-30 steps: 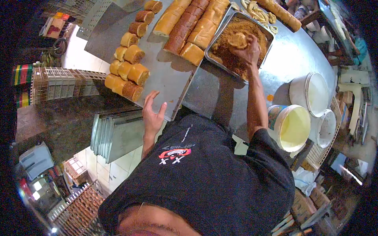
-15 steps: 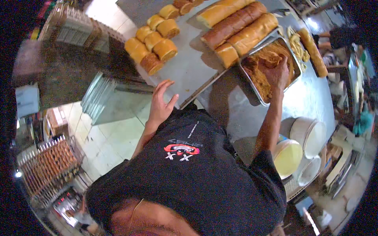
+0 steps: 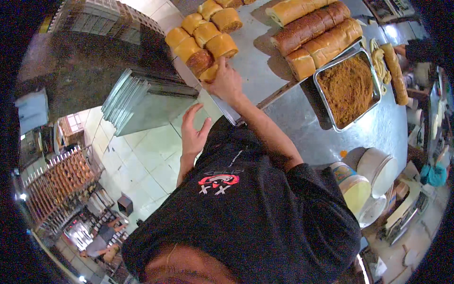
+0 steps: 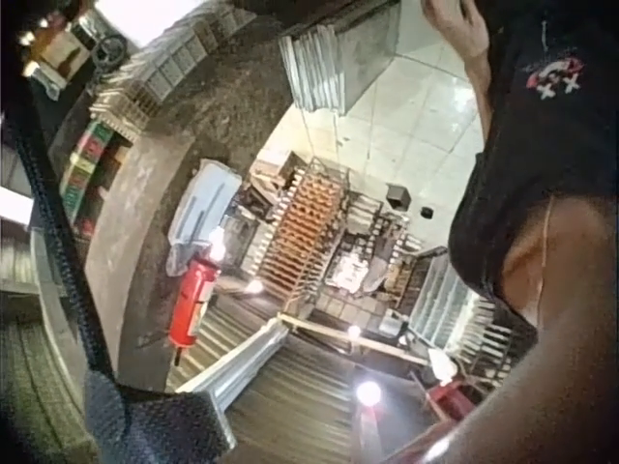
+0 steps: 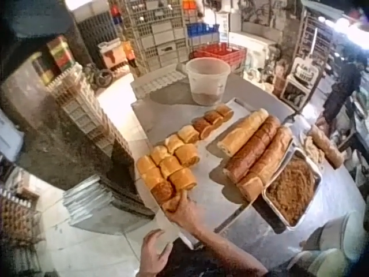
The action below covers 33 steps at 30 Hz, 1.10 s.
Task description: Spread butter or cream onto bread rolls and dip them in crumbs.
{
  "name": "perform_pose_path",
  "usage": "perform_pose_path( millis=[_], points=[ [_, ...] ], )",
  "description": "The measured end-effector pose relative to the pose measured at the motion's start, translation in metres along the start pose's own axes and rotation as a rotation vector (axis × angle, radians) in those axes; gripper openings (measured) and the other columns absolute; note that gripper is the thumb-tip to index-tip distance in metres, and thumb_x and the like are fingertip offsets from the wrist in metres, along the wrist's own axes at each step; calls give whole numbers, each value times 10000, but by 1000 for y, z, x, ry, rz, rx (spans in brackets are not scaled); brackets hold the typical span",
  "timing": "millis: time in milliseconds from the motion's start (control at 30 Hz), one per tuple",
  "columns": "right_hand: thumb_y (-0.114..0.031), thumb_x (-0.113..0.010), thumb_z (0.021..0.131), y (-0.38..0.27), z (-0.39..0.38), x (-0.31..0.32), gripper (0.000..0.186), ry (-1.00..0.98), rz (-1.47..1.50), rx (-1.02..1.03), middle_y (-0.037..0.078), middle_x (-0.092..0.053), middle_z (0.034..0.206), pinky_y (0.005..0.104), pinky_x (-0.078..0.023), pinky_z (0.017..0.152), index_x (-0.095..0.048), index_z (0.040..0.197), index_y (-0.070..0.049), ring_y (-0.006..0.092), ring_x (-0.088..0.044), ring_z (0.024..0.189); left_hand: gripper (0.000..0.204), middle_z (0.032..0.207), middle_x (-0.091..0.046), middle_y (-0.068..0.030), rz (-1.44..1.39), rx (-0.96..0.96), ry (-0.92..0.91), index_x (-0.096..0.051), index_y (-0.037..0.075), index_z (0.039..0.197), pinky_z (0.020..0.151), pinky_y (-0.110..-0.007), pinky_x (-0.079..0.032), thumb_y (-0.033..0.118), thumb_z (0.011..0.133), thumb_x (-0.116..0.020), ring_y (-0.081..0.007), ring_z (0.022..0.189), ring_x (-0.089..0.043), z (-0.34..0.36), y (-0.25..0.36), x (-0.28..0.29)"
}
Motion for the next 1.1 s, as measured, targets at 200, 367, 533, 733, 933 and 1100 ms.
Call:
perform_pose_path(
  millis=[200, 367, 533, 733, 933, 1100],
  points=[
    [-470, -825, 731, 25, -26, 41, 818, 174, 128, 44, 271, -664, 1111, 496, -539, 872, -451, 1321, -44, 442, -659, 1031, 448, 1301, -595, -186, -9, -71, -79, -594, 30, 1296, 1085, -457, -390, 163, 883, -705, -378, 1236, -522, 33, 2, -11],
    [-356, -785, 812, 88, -113, 117, 586, 407, 118, -106, 223, -653, 1206, 469, -508, 971, -582, 1236, -6, 401, -629, 1126, 481, 1261, -594, -203, -49, -463, -327, -584, 24, 1293, 1054, -477, -404, 175, 851, -698, -399, 1201, -534, 91, 77, -97],
    [-223, -809, 820, 125, -244, 189, 481, 713, -37, -405, 160, -691, 1162, 391, -523, 920, -626, 1220, -29, 296, -664, 1068, 571, 1223, -589, -247, 78, -759, -155, -569, -35, 1257, 977, -516, -461, 290, 819, -741, -406, 1142, -580, 196, 117, -208],
    [-191, -772, 843, 108, -400, 266, 315, 1102, -283, -677, 175, -713, 1016, 415, -539, 857, -678, 1090, -19, 324, -690, 953, 826, 1111, -697, -310, 271, -272, -617, -645, -104, 1185, 893, -444, -547, 553, 723, -835, -372, 1043, -704, 308, 68, -298],
    [-116, -697, 833, 198, -530, 304, 179, 842, -613, -843, 184, -714, 932, 441, -508, 859, -723, 986, -27, 367, -649, 836, 662, 981, -750, -143, 486, -200, -782, -750, 13, 1073, 869, -383, -530, 558, 708, -842, -219, 956, -693, 264, 73, -237],
    [-213, -764, 792, 303, -496, 282, 220, 377, -415, -675, 242, -671, 793, 511, -530, 739, -715, 872, -14, 444, -659, 788, 739, 1007, -734, -186, 518, -211, -789, -696, -45, 1082, 892, -411, -524, 507, 637, -902, -312, 957, -688, 206, 6, -214]
  ],
)
Point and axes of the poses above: each hand's wrist, its own z-axis towards the middle knuckle, its own x-axis out of the back of the hand, y = z × x, the point moved 6 cm from there along z, towards the middle knuckle
